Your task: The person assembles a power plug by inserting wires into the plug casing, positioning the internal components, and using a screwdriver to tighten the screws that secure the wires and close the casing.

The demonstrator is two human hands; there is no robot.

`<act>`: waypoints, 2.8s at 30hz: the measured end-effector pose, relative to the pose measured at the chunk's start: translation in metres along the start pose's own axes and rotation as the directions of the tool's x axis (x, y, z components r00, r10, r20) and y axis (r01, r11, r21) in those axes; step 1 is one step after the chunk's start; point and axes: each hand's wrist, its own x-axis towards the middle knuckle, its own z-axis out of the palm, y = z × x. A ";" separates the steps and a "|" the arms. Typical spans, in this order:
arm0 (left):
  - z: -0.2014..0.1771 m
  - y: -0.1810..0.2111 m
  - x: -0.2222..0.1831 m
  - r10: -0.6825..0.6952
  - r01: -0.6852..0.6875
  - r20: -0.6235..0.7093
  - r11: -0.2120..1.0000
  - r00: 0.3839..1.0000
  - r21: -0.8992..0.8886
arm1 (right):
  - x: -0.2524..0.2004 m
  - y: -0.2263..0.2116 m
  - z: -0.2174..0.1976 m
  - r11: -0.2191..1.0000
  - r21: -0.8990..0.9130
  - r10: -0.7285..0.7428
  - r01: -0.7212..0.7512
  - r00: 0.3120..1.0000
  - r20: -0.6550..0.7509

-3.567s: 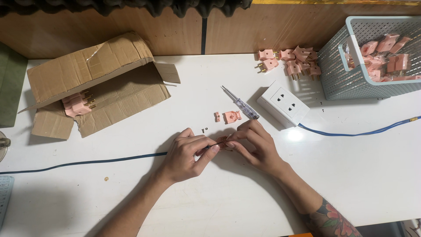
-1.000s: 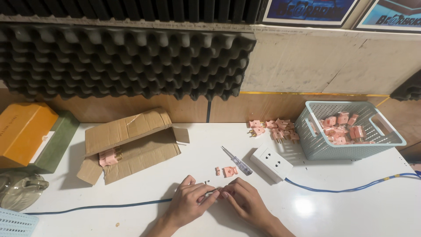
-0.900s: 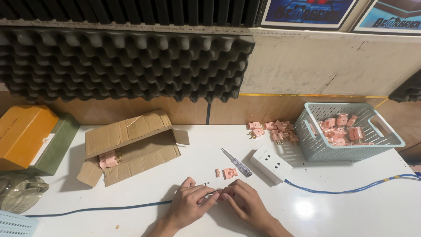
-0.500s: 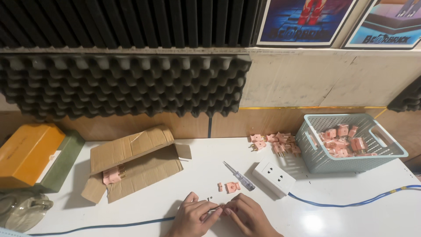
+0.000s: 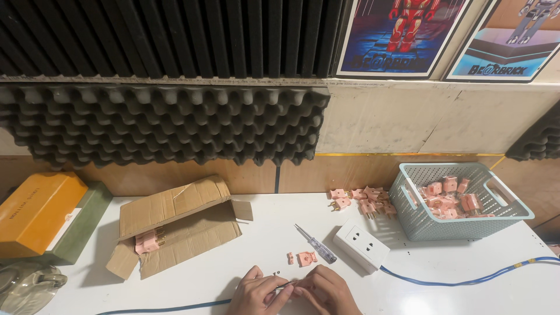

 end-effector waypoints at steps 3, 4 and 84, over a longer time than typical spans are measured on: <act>-0.017 0.015 0.013 -0.120 0.123 0.042 0.989 0.992 -0.076 | 0.005 -0.020 -0.003 0.970 0.092 0.223 -0.226 0.974 0.039; -0.021 0.012 0.017 -0.096 0.105 0.079 0.987 0.992 -0.123 | 0.009 -0.020 -0.004 0.962 0.169 0.211 -0.216 0.976 0.051; -0.001 -0.005 -0.016 -0.259 0.232 0.393 0.966 0.882 0.115 | -0.021 0.034 -0.010 0.921 -0.296 0.332 -0.251 0.905 0.265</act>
